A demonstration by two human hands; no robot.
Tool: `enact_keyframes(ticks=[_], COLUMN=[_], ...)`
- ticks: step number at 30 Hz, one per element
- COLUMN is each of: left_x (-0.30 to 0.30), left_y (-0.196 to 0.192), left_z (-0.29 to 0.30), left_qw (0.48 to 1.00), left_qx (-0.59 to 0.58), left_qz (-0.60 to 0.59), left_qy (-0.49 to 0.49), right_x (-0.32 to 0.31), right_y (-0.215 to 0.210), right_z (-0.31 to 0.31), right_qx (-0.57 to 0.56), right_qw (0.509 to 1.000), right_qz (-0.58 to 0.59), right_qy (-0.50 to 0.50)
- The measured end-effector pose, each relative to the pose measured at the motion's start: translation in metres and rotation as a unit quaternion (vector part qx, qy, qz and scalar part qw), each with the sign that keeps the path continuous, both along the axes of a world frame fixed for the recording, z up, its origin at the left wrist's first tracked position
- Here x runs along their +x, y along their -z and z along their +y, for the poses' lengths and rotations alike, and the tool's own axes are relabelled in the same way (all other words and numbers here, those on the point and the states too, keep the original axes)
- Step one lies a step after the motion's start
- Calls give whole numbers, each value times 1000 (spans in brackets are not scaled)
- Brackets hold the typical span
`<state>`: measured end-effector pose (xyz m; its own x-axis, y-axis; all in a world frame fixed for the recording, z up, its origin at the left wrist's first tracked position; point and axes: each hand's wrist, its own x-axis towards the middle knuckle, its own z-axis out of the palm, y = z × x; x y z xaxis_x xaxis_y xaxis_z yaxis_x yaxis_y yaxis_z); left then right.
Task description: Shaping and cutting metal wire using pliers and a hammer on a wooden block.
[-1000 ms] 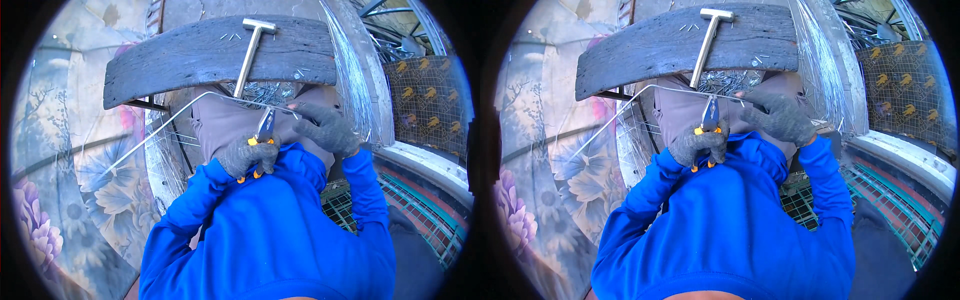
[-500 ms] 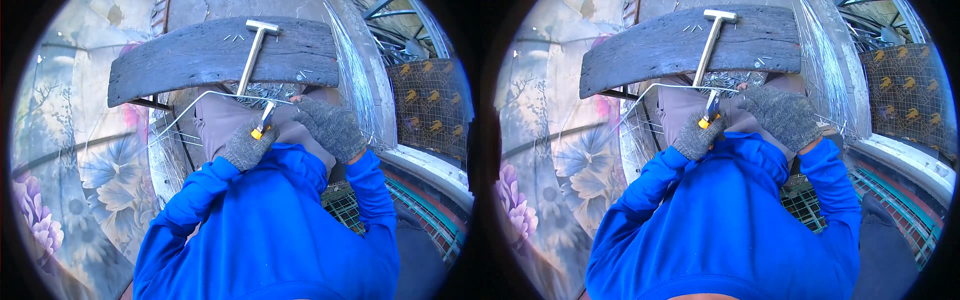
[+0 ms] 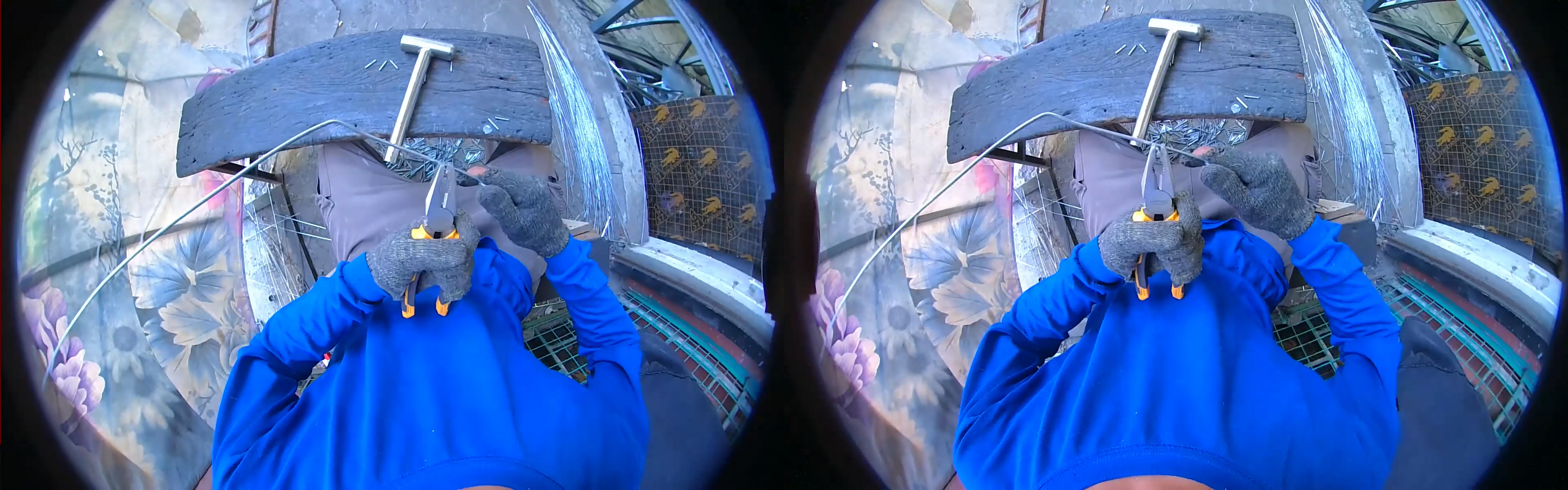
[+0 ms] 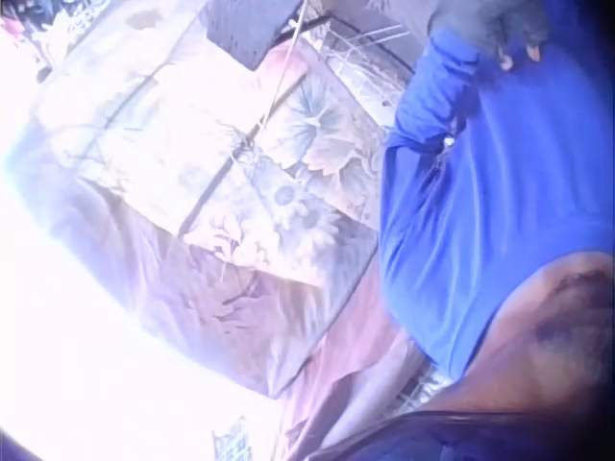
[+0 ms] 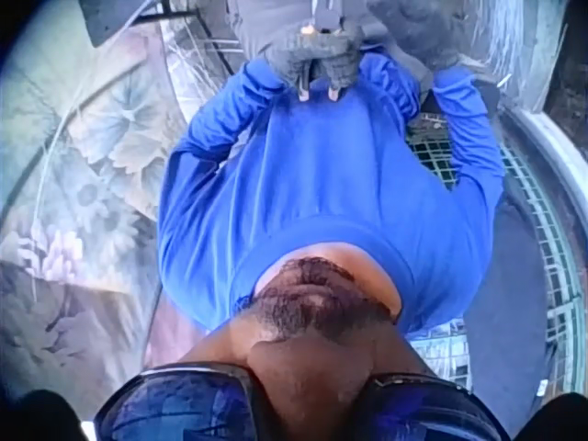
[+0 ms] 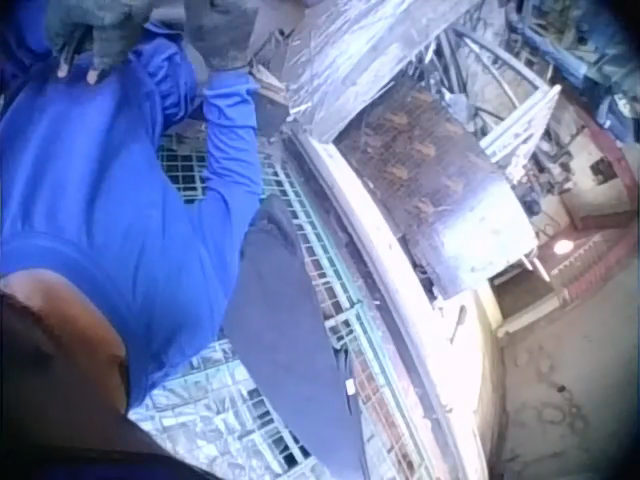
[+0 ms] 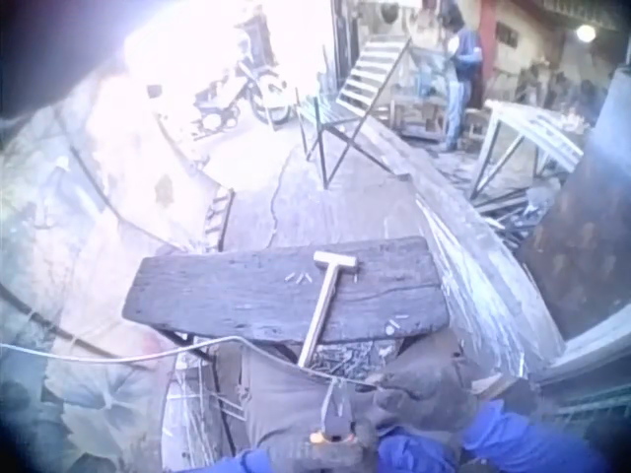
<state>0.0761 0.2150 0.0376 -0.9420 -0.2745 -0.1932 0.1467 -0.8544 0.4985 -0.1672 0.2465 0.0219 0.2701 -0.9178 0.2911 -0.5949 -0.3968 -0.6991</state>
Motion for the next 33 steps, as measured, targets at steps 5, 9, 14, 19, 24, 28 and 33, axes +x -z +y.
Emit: enact_keyframes(ticks=[5,9,14,19,24,28,33], left_x=[4,5,17,11,18,2,10], left_y=[-9,19,8,13,37,-10,12], left_z=[-8,3,-17,-21,-21,-31,-28], left_qw=[991,875,911,950,969,940,935], left_qx=[-40,-347,-280,-154,-62,-175,-225], left_qz=[-123,-336,-301,-273,-236,-263,-233], left_qy=[29,-49,15,-5,44,128,142], right_x=[-6,-13,-5,-18,-3,-6,-3], right_y=[-8,-25,-35,-23,-46,-38,-20], right_z=[2,1,-2,-5,-7,-3,-1], right_qx=[39,94,-15,43,246,246,249], right_qw=[999,985,978,978,940,963,960], right_qz=[-6,145,207,198,207,59,-103], right_qy=[11,-14,28,55,115,95,82])
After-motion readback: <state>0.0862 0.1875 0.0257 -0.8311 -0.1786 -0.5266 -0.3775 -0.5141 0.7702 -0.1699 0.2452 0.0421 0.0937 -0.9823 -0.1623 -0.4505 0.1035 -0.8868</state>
